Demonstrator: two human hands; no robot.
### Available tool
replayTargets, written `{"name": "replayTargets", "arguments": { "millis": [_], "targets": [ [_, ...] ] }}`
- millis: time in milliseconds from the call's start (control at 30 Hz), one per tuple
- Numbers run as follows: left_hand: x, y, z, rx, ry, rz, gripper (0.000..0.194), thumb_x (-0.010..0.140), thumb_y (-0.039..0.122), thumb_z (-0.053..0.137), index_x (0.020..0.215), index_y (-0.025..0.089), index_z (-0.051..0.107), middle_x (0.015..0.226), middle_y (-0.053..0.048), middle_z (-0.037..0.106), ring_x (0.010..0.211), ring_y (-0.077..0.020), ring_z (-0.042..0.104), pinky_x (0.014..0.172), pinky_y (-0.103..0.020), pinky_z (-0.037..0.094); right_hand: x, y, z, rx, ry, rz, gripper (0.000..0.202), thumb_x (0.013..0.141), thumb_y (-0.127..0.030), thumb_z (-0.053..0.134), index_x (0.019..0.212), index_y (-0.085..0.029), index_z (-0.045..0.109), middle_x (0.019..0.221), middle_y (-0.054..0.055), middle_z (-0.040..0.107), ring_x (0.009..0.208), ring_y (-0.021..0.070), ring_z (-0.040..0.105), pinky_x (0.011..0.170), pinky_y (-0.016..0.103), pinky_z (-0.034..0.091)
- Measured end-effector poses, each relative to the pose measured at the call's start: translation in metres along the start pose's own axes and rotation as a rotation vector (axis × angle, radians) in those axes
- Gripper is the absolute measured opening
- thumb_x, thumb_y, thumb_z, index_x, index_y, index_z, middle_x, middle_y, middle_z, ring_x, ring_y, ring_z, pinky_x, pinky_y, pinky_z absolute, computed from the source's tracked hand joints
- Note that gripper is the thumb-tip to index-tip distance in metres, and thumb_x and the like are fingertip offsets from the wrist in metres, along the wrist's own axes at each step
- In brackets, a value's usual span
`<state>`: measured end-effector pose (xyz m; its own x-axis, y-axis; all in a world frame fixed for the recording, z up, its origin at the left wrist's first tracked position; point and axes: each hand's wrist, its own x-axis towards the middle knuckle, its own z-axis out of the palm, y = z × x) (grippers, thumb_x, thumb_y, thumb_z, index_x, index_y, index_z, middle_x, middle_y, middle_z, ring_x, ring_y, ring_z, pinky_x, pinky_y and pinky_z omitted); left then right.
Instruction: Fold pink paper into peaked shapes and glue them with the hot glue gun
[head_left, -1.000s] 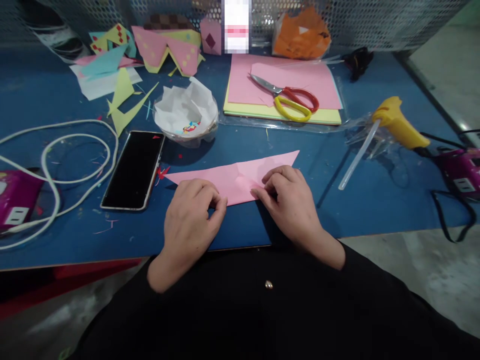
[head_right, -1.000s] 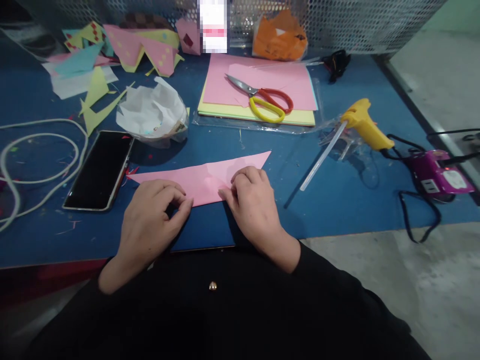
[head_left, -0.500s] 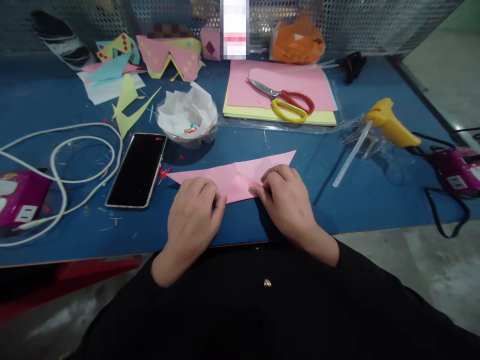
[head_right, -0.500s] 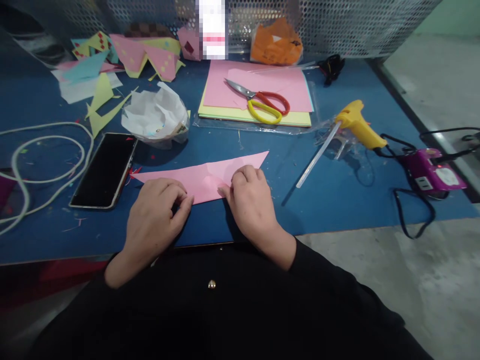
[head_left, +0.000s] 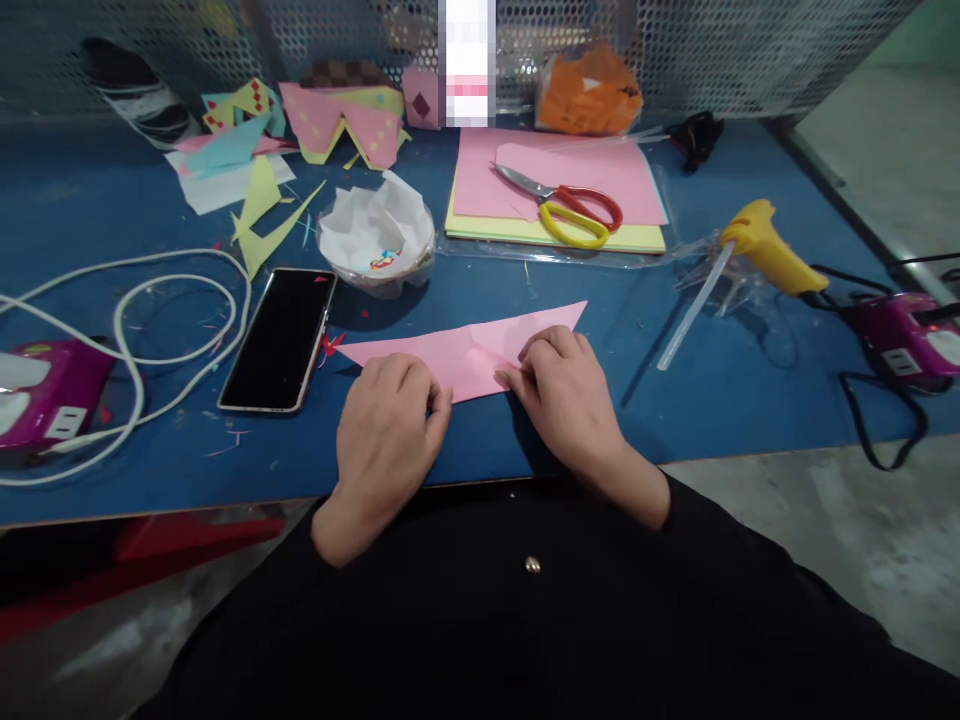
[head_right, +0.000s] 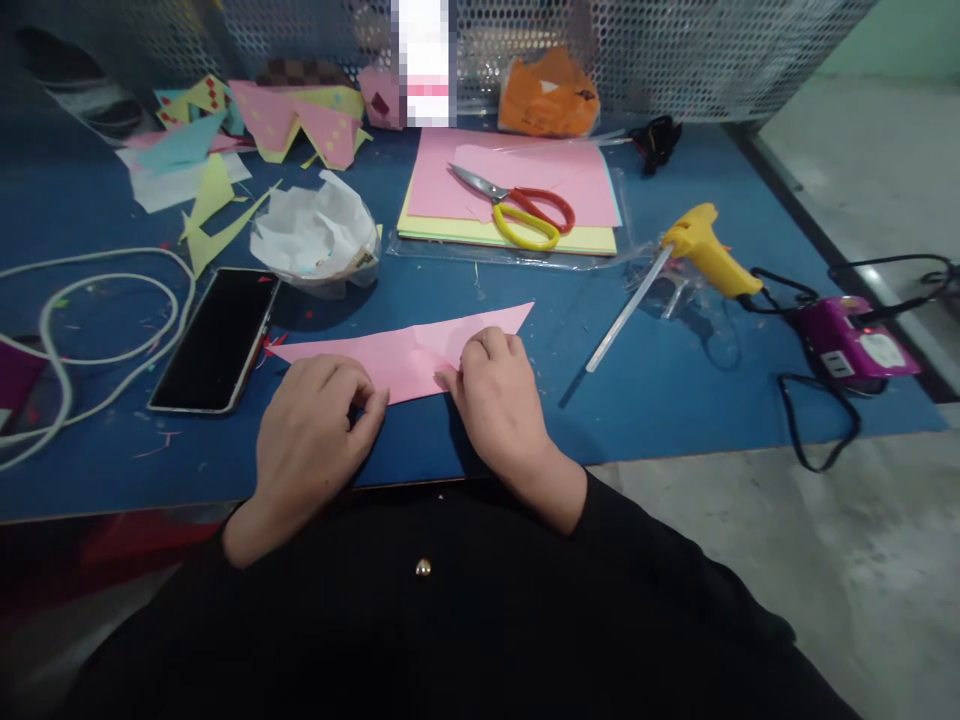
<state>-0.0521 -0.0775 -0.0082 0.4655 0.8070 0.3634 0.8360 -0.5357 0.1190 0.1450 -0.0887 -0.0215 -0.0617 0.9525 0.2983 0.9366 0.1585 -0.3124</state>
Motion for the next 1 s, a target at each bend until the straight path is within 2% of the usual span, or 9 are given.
{"name": "replayTargets", "arguments": {
  "millis": [67,167,300,433,567,700,767,867,1000],
  "targets": [
    [0.000,0.000,0.000,-0.014,0.042,0.050,0.012,0.095,0.020,0.055,0.092,0.014,0.064,0.093,-0.010,0.070,0.088,-0.0260,0.060,0.079,-0.039,0.048,0.000,0.000,-0.001,-0.010,-0.008,-0.004,0.021,0.093,-0.030,0.061,0.084,-0.013,0.066,0.096,0.015,0.066,0.086,0.0268,0.052,0.080,0.041,0.046],
    [0.000,-0.002,0.003,-0.056,0.033,0.275,0.029,0.096,0.010,0.048,0.121,0.013,0.062,0.122,-0.010,0.071,0.105,-0.0272,0.061,0.088,-0.041,0.050,0.000,-0.001,-0.002,-0.021,-0.004,-0.009,0.021,0.094,-0.029,0.059,0.084,-0.012,0.066,0.095,0.015,0.065,0.085,0.0264,0.052,0.079,0.040,0.046],
    [0.002,-0.001,0.003,-0.060,-0.033,0.459,0.035,0.097,0.009,0.046,0.127,0.009,0.062,0.125,-0.010,0.071,0.108,-0.0273,0.063,0.089,-0.041,0.052,0.000,-0.001,-0.002,-0.013,-0.003,-0.012,0.020,0.095,-0.028,0.057,0.084,-0.013,0.065,0.094,0.014,0.065,0.086,0.0255,0.052,0.079,0.038,0.045],
    [-0.003,0.010,-0.001,-0.005,-0.098,0.416,0.042,0.090,0.012,0.049,0.130,0.005,0.060,0.132,-0.013,0.067,0.114,-0.0298,0.062,0.099,-0.047,0.048,-0.004,0.000,-0.003,-0.024,0.004,0.020,0.018,0.095,-0.026,0.053,0.087,-0.014,0.063,0.095,0.013,0.065,0.088,0.0258,0.053,0.078,0.039,0.043],
    [-0.011,0.021,-0.005,0.023,-0.149,0.332,0.047,0.093,0.020,0.045,0.138,0.008,0.055,0.142,-0.014,0.059,0.124,-0.0314,0.058,0.108,-0.054,0.040,-0.013,0.005,-0.006,-0.059,0.071,0.080,0.013,0.092,-0.019,0.051,0.096,-0.014,0.062,0.097,0.013,0.066,0.091,0.0277,0.057,0.079,0.042,0.044],
    [-0.015,0.024,-0.005,0.023,-0.182,0.290,0.047,0.096,0.026,0.044,0.140,0.012,0.054,0.146,-0.013,0.056,0.127,-0.0327,0.056,0.110,-0.055,0.037,-0.025,0.008,-0.010,0.023,0.187,0.014,0.027,0.090,-0.012,0.044,0.113,-0.011,0.059,0.113,0.018,0.068,0.110,0.0300,0.061,0.094,0.049,0.045],
    [-0.015,0.024,-0.004,0.021,-0.178,0.284,0.046,0.096,0.026,0.044,0.138,0.011,0.055,0.145,-0.012,0.057,0.127,-0.0331,0.056,0.111,-0.056,0.036,-0.031,0.006,-0.011,0.086,0.128,-0.154,0.038,0.093,-0.012,0.040,0.128,-0.009,0.054,0.128,0.020,0.065,0.124,0.0291,0.057,0.103,0.051,0.043],
    [-0.017,0.024,-0.002,0.005,-0.168,0.282,0.049,0.094,0.026,0.045,0.140,0.010,0.053,0.145,-0.013,0.057,0.128,-0.0338,0.055,0.111,-0.056,0.035,-0.038,-0.001,-0.011,0.095,-0.083,-0.394,0.049,0.098,-0.022,0.039,0.143,-0.003,0.043,0.143,0.024,0.056,0.135,0.0292,0.051,0.110,0.050,0.042],
    [-0.022,0.024,0.000,-0.001,-0.174,0.275,0.054,0.094,0.024,0.044,0.145,0.007,0.046,0.150,-0.014,0.051,0.134,-0.0336,0.050,0.112,-0.058,0.034,-0.045,-0.006,-0.010,-0.025,-0.169,-0.440,0.063,0.099,-0.034,0.040,0.145,0.008,0.037,0.149,0.030,0.045,0.142,0.0349,0.043,0.113,0.052,0.040]
  ]
}}
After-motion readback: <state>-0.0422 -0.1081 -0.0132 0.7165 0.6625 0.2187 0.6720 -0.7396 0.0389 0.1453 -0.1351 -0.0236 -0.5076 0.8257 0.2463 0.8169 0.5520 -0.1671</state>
